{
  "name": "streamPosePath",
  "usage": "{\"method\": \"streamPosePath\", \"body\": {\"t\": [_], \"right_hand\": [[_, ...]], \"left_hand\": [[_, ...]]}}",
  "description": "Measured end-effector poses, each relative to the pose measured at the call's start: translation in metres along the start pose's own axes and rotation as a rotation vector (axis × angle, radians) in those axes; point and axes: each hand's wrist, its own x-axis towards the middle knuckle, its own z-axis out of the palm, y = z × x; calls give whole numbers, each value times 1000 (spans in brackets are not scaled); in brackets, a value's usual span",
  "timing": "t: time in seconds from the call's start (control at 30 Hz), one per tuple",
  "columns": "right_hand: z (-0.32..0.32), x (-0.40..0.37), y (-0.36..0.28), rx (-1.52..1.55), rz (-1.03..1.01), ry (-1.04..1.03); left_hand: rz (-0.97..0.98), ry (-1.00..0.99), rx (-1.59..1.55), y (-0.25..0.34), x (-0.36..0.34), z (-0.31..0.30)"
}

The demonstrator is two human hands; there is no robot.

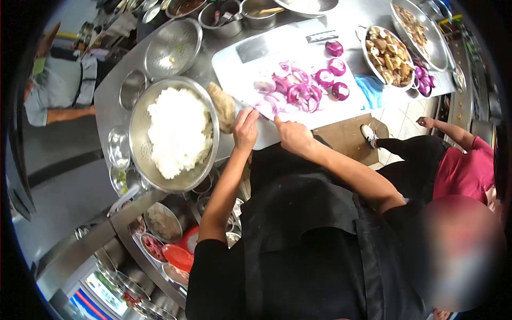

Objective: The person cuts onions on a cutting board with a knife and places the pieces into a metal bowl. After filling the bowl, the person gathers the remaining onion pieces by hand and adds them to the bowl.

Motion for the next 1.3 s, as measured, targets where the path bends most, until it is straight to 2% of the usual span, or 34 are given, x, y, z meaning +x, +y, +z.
{"method": "streamPosePath", "body": {"t": [0.07,0.17,0.23,0.27,0.3,0.37,0.4,0.47,0.57,0.63,0.8,0.87,0.9,0.97,1.0,1.03,1.1,1.17,1.23,1.3], "right_hand": [[1,12,6,7,-60,-22],[-2,19,17,68,-23,55],[-25,15,22,124,7,70],[-39,12,26,168,37,82],[-49,7,29,173,24,86],[-61,-9,38,39,-16,337],[-62,-12,44,39,-28,336],[-66,-14,56,43,-90,484],[-74,-27,68,145,-112,471],[-82,-44,85,164,-98,471],[-108,-99,136,224,67,327],[-114,-108,151,376,27,335],[-117,-110,153,388,13,320],[-122,-112,159,515,121,189],[-126,-111,160,546,118,131],[-127,-110,167,550,97,97],[-130,-112,173,481,-46,-126],[-121,-106,176,504,-116,-225],[-101,-93,164,448,-283,-285],[-71,-72,139,380,-355,-318]], "left_hand": [[-5,-8,-14,0,4,3],[-30,-54,1,1,4,4],[-42,-136,64,13,11,-2],[-116,-117,21,24,15,-5],[-113,-113,35,37,25,-7],[35,-33,52,65,46,-7],[48,-131,68,82,56,-5],[47,-387,80,108,72,9],[42,-523,169,114,81,33],[21,-500,251,103,86,35],[-136,-478,497,64,82,12],[-255,-244,331,57,78,1],[-270,-245,349,52,75,-1],[-455,-235,190,39,71,1],[-352,-240,299,42,82,5],[-385,-232,322,43,93,10],[-242,-702,363,27,122,19],[-294,-732,327,0,133,22],[-332,-765,289,-4,133,17],[-819,-466,-149,-2,135,7]]}}
